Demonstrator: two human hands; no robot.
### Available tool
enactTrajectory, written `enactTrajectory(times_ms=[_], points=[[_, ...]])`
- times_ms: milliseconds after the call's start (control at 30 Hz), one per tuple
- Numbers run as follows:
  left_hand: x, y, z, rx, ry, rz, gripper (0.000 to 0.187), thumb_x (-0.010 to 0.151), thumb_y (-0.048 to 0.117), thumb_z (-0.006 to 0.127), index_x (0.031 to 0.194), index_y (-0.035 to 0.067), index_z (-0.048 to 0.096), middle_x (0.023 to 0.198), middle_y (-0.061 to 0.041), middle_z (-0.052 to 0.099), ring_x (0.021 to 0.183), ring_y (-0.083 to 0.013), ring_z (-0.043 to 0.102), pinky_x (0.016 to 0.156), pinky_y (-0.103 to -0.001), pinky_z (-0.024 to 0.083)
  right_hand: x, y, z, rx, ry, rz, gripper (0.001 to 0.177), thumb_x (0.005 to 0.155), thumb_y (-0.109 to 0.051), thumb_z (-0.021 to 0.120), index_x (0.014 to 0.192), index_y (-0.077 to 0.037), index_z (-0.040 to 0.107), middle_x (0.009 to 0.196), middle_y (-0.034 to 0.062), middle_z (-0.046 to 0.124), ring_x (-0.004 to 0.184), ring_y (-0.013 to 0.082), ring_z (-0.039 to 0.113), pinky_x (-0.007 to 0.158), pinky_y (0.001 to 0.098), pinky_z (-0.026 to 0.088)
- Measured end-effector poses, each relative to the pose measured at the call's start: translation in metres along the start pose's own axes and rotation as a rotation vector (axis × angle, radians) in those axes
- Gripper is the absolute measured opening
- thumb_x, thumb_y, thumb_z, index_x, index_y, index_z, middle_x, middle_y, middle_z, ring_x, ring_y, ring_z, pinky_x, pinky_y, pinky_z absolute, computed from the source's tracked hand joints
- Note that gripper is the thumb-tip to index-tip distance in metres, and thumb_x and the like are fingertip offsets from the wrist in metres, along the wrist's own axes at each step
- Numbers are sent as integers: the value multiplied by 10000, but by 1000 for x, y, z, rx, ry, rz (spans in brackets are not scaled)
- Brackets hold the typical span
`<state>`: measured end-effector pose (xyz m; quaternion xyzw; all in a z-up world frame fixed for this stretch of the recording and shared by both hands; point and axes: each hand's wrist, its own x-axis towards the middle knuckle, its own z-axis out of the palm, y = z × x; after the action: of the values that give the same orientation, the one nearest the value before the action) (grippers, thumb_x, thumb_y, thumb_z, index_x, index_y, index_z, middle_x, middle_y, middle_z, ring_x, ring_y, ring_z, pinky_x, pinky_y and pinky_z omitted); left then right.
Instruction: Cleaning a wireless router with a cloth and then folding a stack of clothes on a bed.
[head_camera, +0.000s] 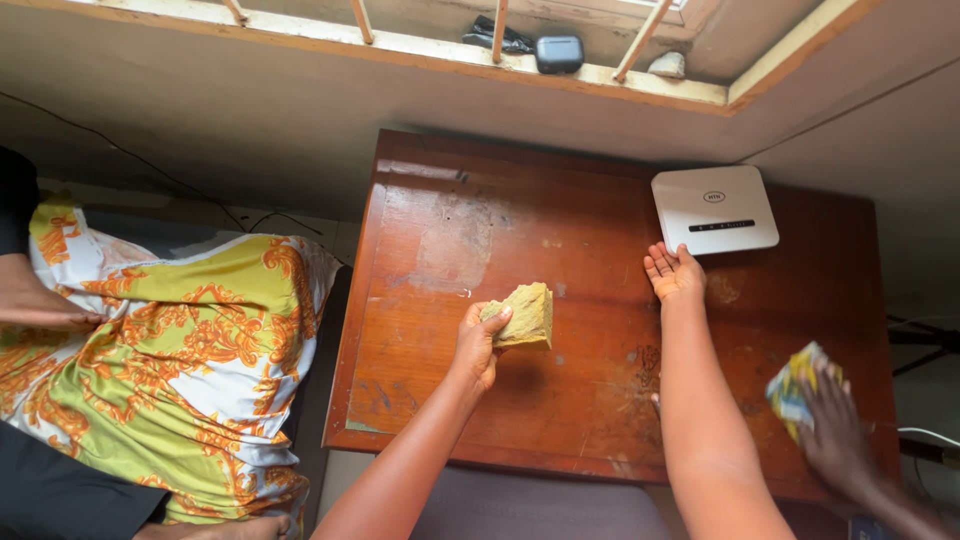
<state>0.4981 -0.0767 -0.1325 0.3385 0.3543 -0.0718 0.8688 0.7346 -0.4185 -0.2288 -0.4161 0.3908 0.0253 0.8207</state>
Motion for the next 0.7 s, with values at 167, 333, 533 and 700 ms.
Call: enactTrajectory(times_ms=[167, 333, 533, 700], points=[[3, -1, -3, -23, -1, 17, 301, 867, 156, 765, 1094, 152, 567, 999, -26, 694, 908, -166, 679, 763, -385, 564, 19, 4, -6, 10, 7, -17, 219, 1041, -120, 562, 1198, 30, 591, 1095, 171, 697, 1010, 295, 730, 904, 469, 610], [2, -1, -9, -45, 7, 37, 297, 877, 136, 761, 1105, 156, 571, 1005, -31, 694, 912, -172, 679, 767, -383, 570, -5, 26, -12, 17, -38, -80, 220, 1042, -88, 542, 1198, 62, 582, 1068, 206, 694, 983, 320, 724, 877, 463, 621], [-24, 23, -9, -85, -36, 62, 220, 871, 58, 663, 1054, 168, 606, 994, -24, 698, 879, -172, 695, 758, -393, 588, -46, 70, -20, -62, -150, -128, 180, 1025, -67, 528, 1157, 56, 527, 1013, 237, 684, 878, 347, 717, 790, 492, 617], [15, -14, -61, -187, -49, 189, 141, 884, -36, 527, 924, 67, 614, 839, -40, 637, 801, -178, 619, 698, -328, 549, -106, 100, -18, -173, -304, -102, 182, 1010, -33, 552, 1154, 77, 559, 1041, 266, 701, 914, 368, 730, 778, 472, 628]])
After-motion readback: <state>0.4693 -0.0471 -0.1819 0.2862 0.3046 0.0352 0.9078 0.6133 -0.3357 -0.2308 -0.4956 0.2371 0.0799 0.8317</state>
